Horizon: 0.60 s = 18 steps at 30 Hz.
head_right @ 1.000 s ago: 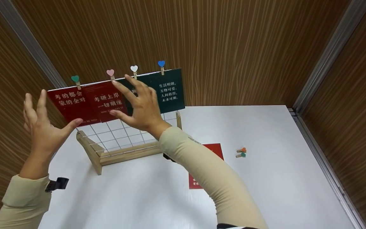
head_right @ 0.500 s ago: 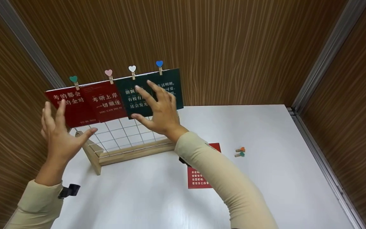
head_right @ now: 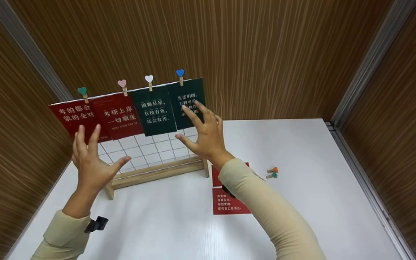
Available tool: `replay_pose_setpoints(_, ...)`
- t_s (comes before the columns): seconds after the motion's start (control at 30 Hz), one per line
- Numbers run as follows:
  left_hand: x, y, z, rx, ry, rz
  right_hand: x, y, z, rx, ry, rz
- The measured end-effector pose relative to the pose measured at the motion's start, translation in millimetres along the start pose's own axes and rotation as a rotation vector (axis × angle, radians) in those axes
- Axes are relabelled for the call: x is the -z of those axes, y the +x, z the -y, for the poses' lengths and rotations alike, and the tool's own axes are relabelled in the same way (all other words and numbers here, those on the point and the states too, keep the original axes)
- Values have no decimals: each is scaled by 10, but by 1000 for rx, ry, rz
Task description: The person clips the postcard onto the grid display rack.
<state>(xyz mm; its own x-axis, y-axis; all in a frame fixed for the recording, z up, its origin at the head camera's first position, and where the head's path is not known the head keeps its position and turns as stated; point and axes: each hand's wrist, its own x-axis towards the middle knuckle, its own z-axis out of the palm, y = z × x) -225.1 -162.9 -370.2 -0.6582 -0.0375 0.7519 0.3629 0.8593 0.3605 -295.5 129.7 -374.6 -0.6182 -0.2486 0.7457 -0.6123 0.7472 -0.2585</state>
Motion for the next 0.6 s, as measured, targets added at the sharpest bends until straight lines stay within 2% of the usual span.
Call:
replay_pose_setpoints(0.17, -124, -56, -78, 9, 10, 25, 34, -131, -158, -61, -19, 3)
replay_pose_setpoints(0.6, -482, -242, -278, 16, -90, 97, 155, -442, -510, -140, -48, -6)
